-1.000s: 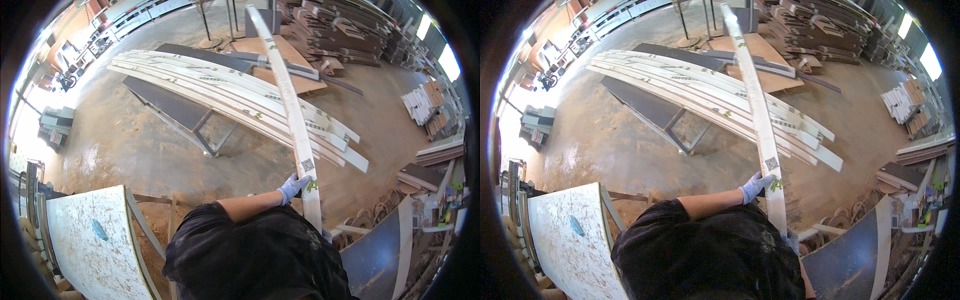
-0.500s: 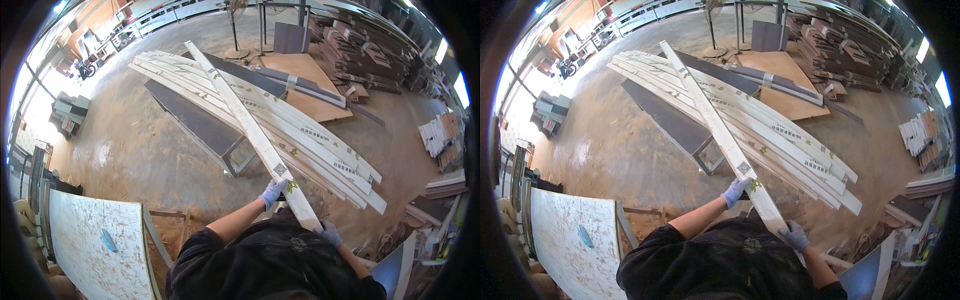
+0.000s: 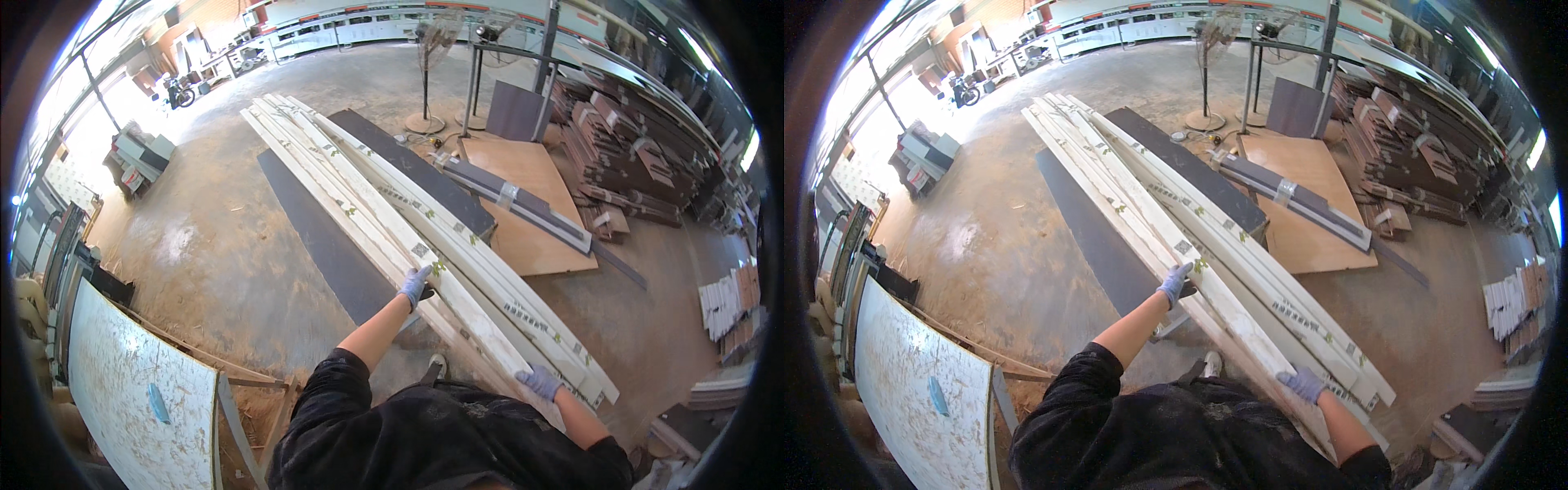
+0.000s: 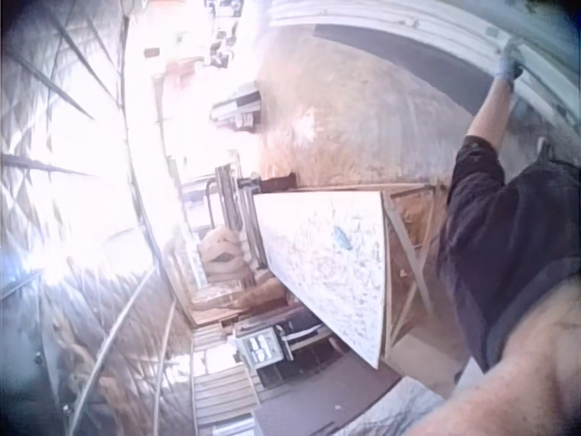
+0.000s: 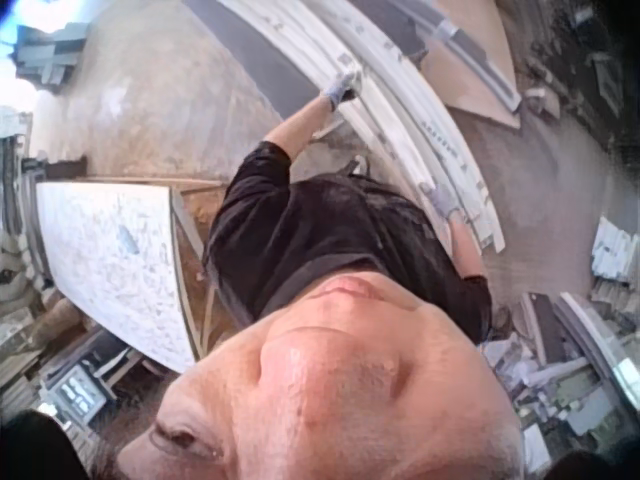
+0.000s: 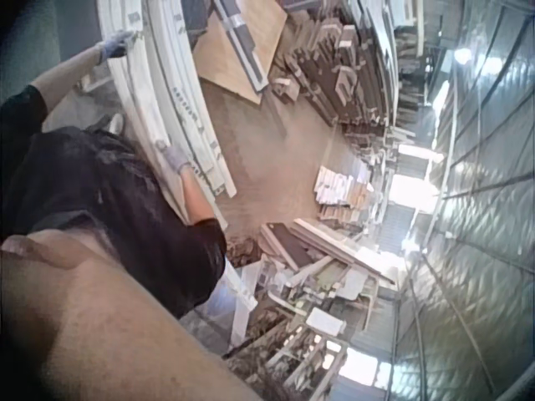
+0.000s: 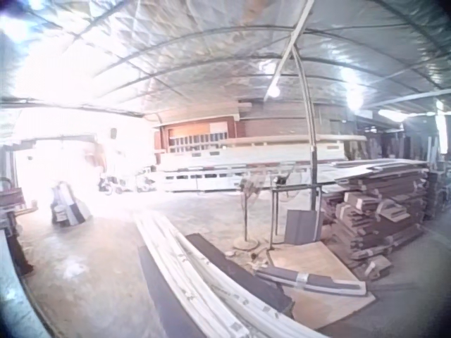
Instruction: The person repeatedly picks up long white planks from the floor and stacks them on a workbench in a workshop. After stacking several planks, the person walks to a machine and adjusts a component on it.
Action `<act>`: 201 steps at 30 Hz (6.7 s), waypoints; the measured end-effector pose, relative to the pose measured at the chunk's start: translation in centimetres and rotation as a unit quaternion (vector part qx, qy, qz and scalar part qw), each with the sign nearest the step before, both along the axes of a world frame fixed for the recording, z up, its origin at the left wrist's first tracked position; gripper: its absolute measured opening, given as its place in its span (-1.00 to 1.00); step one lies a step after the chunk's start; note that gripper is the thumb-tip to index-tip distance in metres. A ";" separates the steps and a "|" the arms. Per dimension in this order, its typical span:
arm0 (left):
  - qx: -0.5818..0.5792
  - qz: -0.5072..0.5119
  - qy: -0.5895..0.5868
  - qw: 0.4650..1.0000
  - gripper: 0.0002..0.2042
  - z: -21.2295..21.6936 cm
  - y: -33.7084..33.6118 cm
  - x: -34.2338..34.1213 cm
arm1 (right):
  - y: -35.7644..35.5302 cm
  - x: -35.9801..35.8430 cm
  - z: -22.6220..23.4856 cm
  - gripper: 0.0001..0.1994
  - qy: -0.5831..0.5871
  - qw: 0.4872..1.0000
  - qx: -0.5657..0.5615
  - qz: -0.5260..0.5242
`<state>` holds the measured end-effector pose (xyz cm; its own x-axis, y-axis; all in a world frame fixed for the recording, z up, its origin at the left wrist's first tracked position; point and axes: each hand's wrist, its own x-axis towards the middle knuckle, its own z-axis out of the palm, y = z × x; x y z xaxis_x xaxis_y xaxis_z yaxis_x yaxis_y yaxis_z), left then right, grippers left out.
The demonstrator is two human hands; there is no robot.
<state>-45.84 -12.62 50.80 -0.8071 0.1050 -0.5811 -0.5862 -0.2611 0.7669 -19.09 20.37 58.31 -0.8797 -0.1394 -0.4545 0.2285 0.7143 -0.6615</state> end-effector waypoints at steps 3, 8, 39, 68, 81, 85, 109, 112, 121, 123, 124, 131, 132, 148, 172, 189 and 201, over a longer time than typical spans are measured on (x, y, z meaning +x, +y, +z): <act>-0.069 -0.003 0.104 0.992 -0.38 2.5 -2.2 -2.6 | 0.5 -9.4 0.4 -0.25 0.028 0.996 -0.079 0.036; -0.094 0.092 0.122 0.984 -0.46 -0.8 -8.9 1.0 | -1.3 -25.4 -1.6 -0.25 0.037 0.995 -0.055 0.073; -0.534 -0.142 -0.050 0.832 -0.09 -8.1 -18.4 18.1 | -10.5 -31.5 -9.9 -0.18 0.147 0.962 0.222 -0.063; -0.621 -0.243 -0.157 0.728 0.37 -7.0 -14.2 -3.7 | -11.5 -36.8 -13.6 0.04 0.158 0.978 0.139 0.019; -0.630 -0.224 -0.087 0.738 0.37 -11.4 -14.9 -3.9 | -12.2 -38.4 -18.3 -0.07 0.231 0.962 0.144 0.022; -0.634 -0.225 -0.051 0.738 0.37 -12.9 -15.1 -3.3 | -12.2 -38.5 -19.6 -0.24 0.213 0.960 0.181 0.001; -0.636 -0.197 -0.041 0.745 0.31 -13.6 -14.4 -2.9 | -12.0 -39.5 -22.3 -0.31 0.248 0.932 0.259 -0.055; -0.635 -0.182 -0.041 0.750 0.30 -13.0 -14.5 -3.6 | -12.3 -40.7 -21.5 -0.30 0.317 0.909 0.263 -0.060; -0.655 -0.177 -0.038 0.733 0.32 -15.8 -14.4 -4.0 | -12.1 -40.4 -22.6 -0.32 0.281 0.926 0.246 -0.047; -0.649 -0.163 -0.026 0.743 0.31 -16.1 -14.4 -4.1 | -12.0 -40.4 -23.1 -0.33 0.305 0.920 0.241 -0.043; -0.651 -0.161 -0.021 0.741 0.30 -16.3 -14.5 -4.5 | -12.1 -40.7 -23.4 -0.32 0.324 0.913 0.244 -0.045; -0.650 -0.148 -0.002 0.745 0.24 -15.5 -15.0 -4.7 | -12.3 -41.4 -24.0 -0.31 0.326 0.914 0.236 -0.055; -0.643 -0.146 0.014 0.752 0.24 -15.5 -15.1 -4.7 | -12.3 -41.3 -24.0 -0.31 0.316 0.917 0.238 -0.054; -0.639 -0.215 -0.024 0.738 0.31 -13.3 -17.7 -7.4 | -14.1 -42.9 -22.1 -0.35 0.273 0.933 0.222 -0.072; -0.668 -0.226 0.044 0.708 0.30 -18.1 -21.9 -5.6 | -16.6 -37.8 -28.4 -0.33 0.293 0.926 0.208 -0.119; -0.662 -0.261 0.095 0.696 0.26 -20.0 -33.5 -5.3 | -27.5 -32.4 -32.8 -0.34 0.322 0.909 0.183 -0.190; -0.661 -0.375 0.109 0.640 0.27 -15.5 -33.4 6.5 | -30.2 -14.7 -24.4 -0.28 0.219 0.907 0.245 -0.264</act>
<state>-39.38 -46.03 35.28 -0.8949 0.0434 -0.4441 -0.0070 0.9938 0.1111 -33.75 -9.78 33.92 -0.8757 0.4788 0.0622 0.4166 0.8144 -0.4040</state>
